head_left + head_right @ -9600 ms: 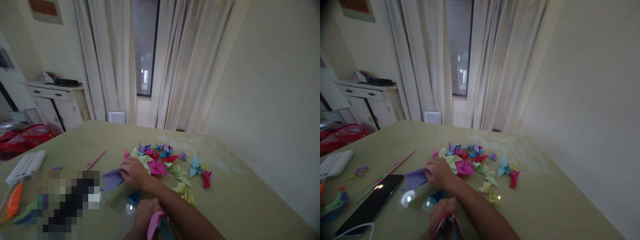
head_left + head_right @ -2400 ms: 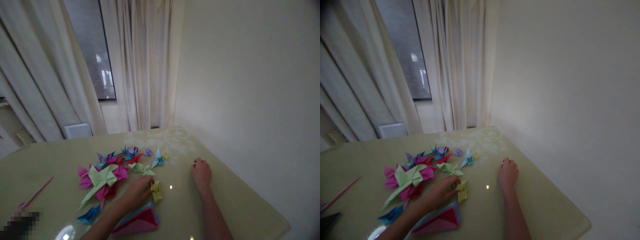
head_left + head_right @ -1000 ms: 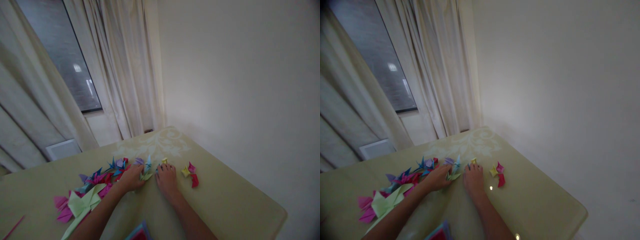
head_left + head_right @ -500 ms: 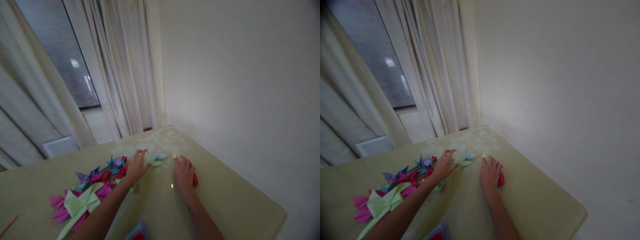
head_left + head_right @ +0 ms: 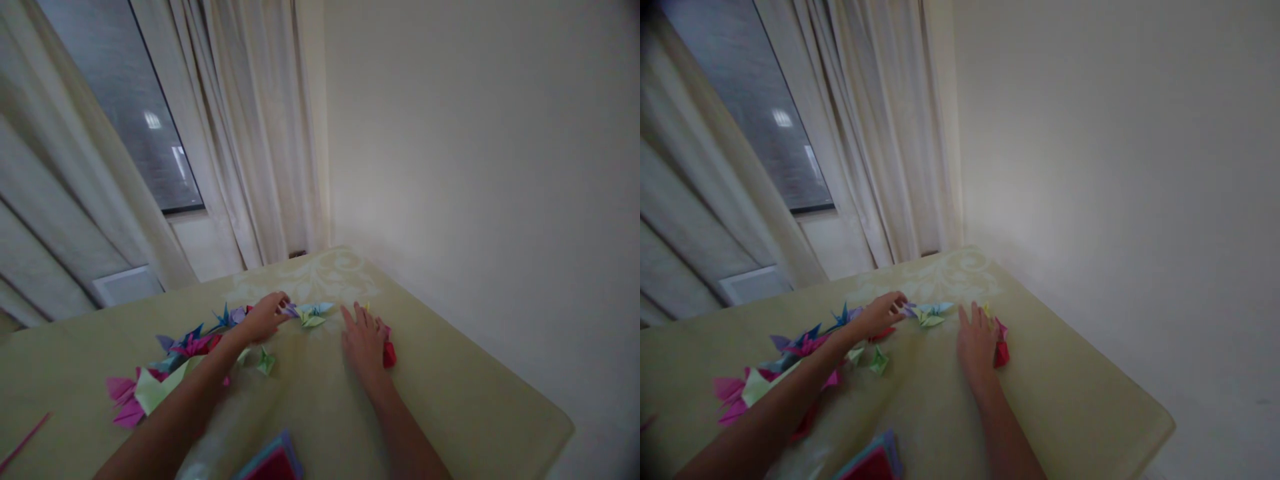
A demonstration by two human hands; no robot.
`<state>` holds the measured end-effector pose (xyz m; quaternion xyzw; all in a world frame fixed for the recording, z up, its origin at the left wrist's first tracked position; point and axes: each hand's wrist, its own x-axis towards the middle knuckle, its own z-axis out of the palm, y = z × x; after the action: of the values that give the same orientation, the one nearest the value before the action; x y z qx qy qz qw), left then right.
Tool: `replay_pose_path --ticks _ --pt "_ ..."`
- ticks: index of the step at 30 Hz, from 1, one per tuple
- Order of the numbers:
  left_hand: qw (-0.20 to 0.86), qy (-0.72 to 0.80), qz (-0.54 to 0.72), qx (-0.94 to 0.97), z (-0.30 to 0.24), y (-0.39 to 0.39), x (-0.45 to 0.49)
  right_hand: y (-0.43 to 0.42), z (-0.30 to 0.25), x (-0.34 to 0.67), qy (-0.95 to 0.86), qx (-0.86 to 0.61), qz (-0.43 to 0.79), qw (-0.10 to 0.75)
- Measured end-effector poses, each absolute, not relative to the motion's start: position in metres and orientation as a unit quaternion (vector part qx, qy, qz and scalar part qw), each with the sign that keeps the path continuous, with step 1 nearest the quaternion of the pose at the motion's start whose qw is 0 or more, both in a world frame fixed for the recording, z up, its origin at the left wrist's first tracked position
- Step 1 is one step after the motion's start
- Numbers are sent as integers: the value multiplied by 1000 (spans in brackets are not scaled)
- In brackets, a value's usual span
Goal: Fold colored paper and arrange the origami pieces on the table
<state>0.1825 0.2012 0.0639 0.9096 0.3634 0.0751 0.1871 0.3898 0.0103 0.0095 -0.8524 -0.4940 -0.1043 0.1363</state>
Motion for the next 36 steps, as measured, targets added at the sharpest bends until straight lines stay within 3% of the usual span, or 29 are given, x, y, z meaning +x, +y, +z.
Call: replay_pose_path --ticks 7,16,23,29,36 --pt "193 343 -25 919 53 157 124 1 19 393 -474 -866 -78 140" --pt "267 306 89 910 41 115 174 6 36 360 -592 -777 -61 205" --pt "146 433 140 878 60 171 127 3 31 333 -729 -664 17 163" --pt "162 417 82 891 38 185 130 5 26 343 -683 -721 -3 121" --pt "186 414 179 873 35 196 174 -2 29 371 -546 -830 -70 88"
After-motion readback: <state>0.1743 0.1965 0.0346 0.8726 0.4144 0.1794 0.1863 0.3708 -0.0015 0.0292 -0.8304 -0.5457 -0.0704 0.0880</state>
